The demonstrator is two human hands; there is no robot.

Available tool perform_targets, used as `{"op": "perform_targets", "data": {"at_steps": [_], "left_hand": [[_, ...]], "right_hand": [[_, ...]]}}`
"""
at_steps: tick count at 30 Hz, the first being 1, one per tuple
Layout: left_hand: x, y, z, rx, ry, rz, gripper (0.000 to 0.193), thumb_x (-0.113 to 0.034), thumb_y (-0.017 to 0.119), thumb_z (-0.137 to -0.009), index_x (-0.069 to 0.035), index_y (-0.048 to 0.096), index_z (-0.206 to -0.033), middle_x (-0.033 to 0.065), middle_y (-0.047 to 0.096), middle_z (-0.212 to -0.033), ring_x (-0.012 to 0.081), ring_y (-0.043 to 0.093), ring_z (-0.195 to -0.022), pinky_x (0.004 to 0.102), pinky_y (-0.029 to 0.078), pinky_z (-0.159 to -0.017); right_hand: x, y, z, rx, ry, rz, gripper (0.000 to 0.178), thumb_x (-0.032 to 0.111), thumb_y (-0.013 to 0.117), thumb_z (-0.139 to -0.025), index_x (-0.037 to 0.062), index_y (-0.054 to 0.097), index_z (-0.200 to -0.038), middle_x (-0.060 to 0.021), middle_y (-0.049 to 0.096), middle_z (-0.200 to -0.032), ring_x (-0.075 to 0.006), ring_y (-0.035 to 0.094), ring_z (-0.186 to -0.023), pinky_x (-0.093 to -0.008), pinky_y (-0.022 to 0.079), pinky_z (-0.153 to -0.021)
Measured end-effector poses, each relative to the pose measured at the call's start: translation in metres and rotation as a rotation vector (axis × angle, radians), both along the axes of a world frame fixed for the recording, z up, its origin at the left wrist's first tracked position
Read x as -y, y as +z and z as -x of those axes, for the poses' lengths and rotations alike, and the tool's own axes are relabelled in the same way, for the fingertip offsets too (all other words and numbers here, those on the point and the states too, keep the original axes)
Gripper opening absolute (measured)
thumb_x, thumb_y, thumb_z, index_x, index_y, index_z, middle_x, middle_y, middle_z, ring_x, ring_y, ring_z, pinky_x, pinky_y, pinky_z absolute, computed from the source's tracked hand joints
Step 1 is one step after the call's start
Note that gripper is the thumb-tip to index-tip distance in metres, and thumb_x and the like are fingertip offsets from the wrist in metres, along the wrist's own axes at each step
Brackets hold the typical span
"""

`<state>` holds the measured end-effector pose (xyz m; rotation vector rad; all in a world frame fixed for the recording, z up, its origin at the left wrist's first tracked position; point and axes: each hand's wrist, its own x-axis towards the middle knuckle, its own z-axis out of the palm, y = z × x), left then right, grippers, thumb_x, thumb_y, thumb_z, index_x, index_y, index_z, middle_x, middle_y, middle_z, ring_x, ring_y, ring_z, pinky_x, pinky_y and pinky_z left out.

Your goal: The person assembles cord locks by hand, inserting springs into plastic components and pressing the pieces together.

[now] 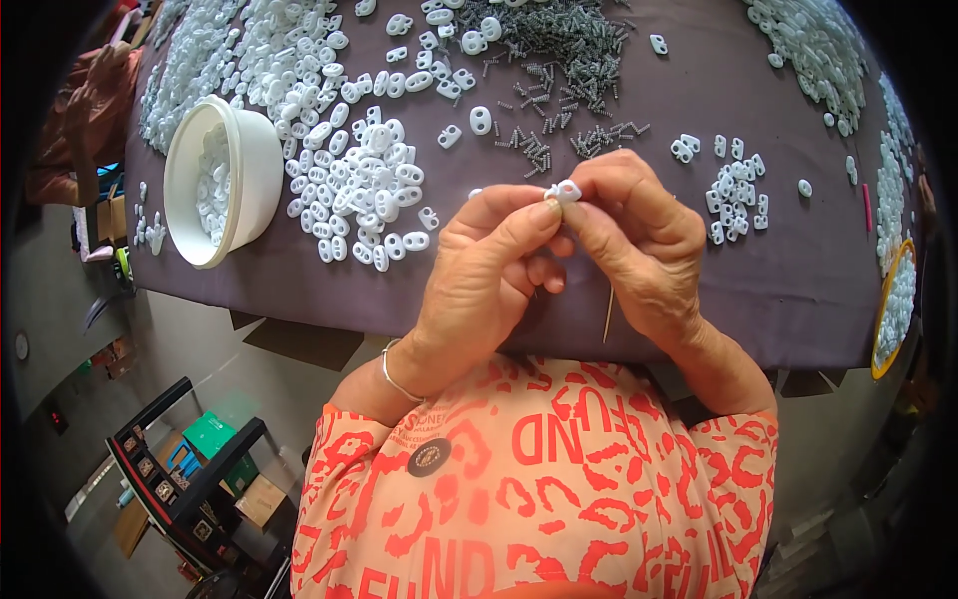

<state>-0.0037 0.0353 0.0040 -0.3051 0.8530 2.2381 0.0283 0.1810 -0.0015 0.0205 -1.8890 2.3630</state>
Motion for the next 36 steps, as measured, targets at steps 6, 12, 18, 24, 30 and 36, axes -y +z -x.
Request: {"op": "perform_targets", "data": {"at_steps": [6, 12, 18, 24, 30, 36], "left_hand": [[-0.009, 0.005, 0.006, -0.075, -0.041, 0.01, 0.012, -0.008, 0.058, -0.086, -0.004, 0.059, -0.097, 0.0061, 0.063, -0.088, 0.0122, 0.06, -0.074, 0.0243, 0.049, -0.055], [-0.005, 0.009, 0.011, -1.102, -0.019, 0.967, 0.018, -0.009, 0.074, -0.069, -0.004, 0.063, -0.081, 0.0035, 0.061, -0.082, 0.0158, 0.056, -0.074, 0.0265, 0.044, -0.062], [-0.005, -0.01, 0.014, -1.66, -0.083, 1.465, 0.02, -0.015, 0.075, -0.06, -0.015, 0.062, -0.076, -0.0008, 0.056, -0.08, 0.0199, 0.049, -0.079, 0.0331, 0.036, -0.068], [-0.01, -0.016, 0.02, -1.785, -0.096, 1.421, 0.018, -0.014, 0.071, -0.062, -0.014, 0.06, -0.076, -0.0002, 0.055, -0.083, 0.0209, 0.049, -0.08, 0.0342, 0.034, -0.067], [0.0, 0.004, 0.016, -0.747, -0.109, 0.719, 0.013, 0.004, 0.063, -0.079, -0.001, 0.059, -0.089, 0.004, 0.064, -0.083, 0.0087, 0.06, -0.076, 0.0183, 0.047, -0.061], [0.012, 0.007, 0.023, -0.509, -0.099, 0.547, 0.022, 0.002, 0.067, -0.076, -0.001, 0.058, -0.096, 0.0066, 0.065, -0.085, 0.0102, 0.062, -0.078, 0.0197, 0.049, -0.063]], "right_hand": [[-0.004, 0.006, 0.003, -0.004, -0.071, 0.154, 0.009, -0.001, 0.053, -0.087, -0.0027, 0.058, -0.094, -0.0036, 0.055, -0.089, -0.008, 0.052, -0.076, -0.0202, 0.042, -0.072], [-0.022, 0.018, 0.008, 0.097, -0.23, 0.143, 0.014, 0.008, 0.054, -0.088, -0.0023, 0.057, -0.096, -0.0062, 0.06, -0.084, -0.0095, 0.054, -0.073, -0.0222, 0.044, -0.062], [-0.021, 0.025, 0.006, 0.221, -0.114, 0.129, 0.013, 0.009, 0.053, -0.089, -0.0009, 0.055, -0.097, -0.0074, 0.061, -0.079, -0.0091, 0.056, -0.062, -0.0224, 0.047, -0.051], [-0.025, 0.021, 0.006, 0.206, -0.053, 0.072, 0.014, 0.007, 0.055, -0.088, -0.0013, 0.056, -0.099, -0.0049, 0.06, -0.077, -0.007, 0.055, -0.062, -0.0198, 0.046, -0.054], [-0.024, 0.021, 0.005, 0.252, 0.016, 0.067, 0.015, 0.006, 0.055, -0.088, -0.0031, 0.056, -0.099, -0.0045, 0.06, -0.079, -0.007, 0.055, -0.064, -0.0193, 0.047, -0.057], [-0.018, 0.022, 0.003, 0.362, 0.079, 0.038, 0.015, 0.007, 0.056, -0.088, -0.0035, 0.057, -0.098, -0.0045, 0.061, -0.08, -0.0072, 0.058, -0.071, -0.0195, 0.049, -0.062]]}}
